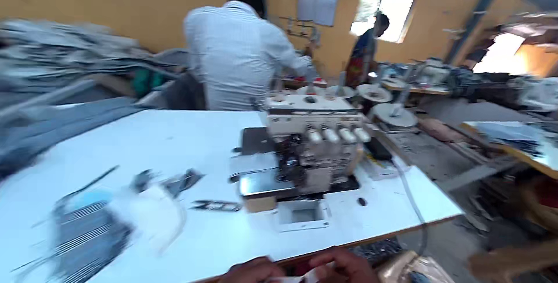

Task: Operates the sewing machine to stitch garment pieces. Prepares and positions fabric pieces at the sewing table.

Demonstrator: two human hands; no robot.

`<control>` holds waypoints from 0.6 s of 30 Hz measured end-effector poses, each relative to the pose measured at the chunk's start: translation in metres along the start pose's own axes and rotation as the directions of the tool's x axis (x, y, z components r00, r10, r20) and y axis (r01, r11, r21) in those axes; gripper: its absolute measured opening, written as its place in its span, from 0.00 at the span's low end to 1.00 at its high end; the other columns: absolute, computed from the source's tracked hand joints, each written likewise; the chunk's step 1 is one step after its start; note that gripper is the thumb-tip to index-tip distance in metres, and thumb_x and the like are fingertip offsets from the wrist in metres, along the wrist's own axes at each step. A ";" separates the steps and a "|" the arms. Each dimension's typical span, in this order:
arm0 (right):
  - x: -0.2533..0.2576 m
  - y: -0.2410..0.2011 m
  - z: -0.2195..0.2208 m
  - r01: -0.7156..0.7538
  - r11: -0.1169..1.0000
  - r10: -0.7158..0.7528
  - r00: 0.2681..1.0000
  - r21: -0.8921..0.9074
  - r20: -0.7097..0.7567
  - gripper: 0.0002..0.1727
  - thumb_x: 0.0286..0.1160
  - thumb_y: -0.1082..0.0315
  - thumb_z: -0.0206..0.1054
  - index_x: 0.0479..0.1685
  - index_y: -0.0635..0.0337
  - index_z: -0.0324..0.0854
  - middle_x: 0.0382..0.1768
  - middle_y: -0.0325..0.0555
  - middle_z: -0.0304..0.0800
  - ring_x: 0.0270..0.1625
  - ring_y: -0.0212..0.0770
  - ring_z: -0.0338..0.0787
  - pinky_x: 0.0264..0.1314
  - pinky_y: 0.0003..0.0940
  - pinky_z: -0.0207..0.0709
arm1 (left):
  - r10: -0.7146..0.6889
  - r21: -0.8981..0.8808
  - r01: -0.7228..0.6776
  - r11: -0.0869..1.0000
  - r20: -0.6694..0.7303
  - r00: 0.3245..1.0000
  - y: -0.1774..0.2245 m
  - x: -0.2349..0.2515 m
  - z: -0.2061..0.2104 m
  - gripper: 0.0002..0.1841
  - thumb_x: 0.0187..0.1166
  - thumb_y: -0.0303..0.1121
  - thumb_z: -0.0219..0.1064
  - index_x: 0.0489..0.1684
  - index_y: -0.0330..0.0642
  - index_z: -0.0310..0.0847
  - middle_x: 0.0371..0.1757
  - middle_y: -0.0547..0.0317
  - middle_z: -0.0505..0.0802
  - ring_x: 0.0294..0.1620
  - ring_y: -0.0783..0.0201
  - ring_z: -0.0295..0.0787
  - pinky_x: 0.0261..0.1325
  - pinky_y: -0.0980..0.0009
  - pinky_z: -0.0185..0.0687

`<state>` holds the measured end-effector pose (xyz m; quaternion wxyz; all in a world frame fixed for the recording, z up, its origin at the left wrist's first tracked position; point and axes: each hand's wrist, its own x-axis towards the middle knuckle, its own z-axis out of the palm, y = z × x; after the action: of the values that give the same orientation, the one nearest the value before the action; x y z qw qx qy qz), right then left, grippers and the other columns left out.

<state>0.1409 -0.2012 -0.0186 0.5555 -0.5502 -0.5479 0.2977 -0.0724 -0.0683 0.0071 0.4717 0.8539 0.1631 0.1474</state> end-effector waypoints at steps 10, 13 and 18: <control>0.004 0.012 0.011 -0.001 0.981 -0.014 0.997 -0.194 -0.075 0.12 0.83 0.70 0.63 0.50 0.73 0.86 0.50 0.52 0.90 0.48 0.29 0.88 0.49 0.25 0.85 | -0.087 -0.309 0.030 0.951 -0.170 0.982 -0.033 -0.018 0.013 0.13 0.85 0.28 0.60 0.52 0.28 0.88 0.47 0.48 0.91 0.49 0.67 0.87 0.57 0.69 0.81; 0.008 0.012 0.021 -0.024 0.998 0.026 0.999 -0.056 0.044 0.12 0.82 0.71 0.63 0.54 0.72 0.86 0.52 0.48 0.90 0.47 0.26 0.88 0.48 0.24 0.83 | -0.056 -0.349 -0.004 0.937 -0.162 0.985 -0.036 -0.021 0.011 0.14 0.85 0.28 0.58 0.55 0.28 0.88 0.48 0.50 0.90 0.49 0.70 0.85 0.56 0.73 0.80; 0.020 0.010 0.039 -0.121 0.993 0.113 0.954 0.012 0.278 0.21 0.83 0.68 0.66 0.69 0.72 0.79 0.56 0.52 0.90 0.39 0.29 0.88 0.43 0.29 0.84 | -0.031 -0.445 -0.043 0.894 -0.158 0.987 -0.039 -0.030 0.007 0.15 0.87 0.29 0.57 0.56 0.30 0.87 0.48 0.55 0.90 0.48 0.76 0.84 0.55 0.78 0.80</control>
<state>0.1112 -0.1693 -0.0304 0.4628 -0.5264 -0.5822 0.4119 -0.1024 -0.0663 -0.0331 0.6401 0.7085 0.1599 0.2506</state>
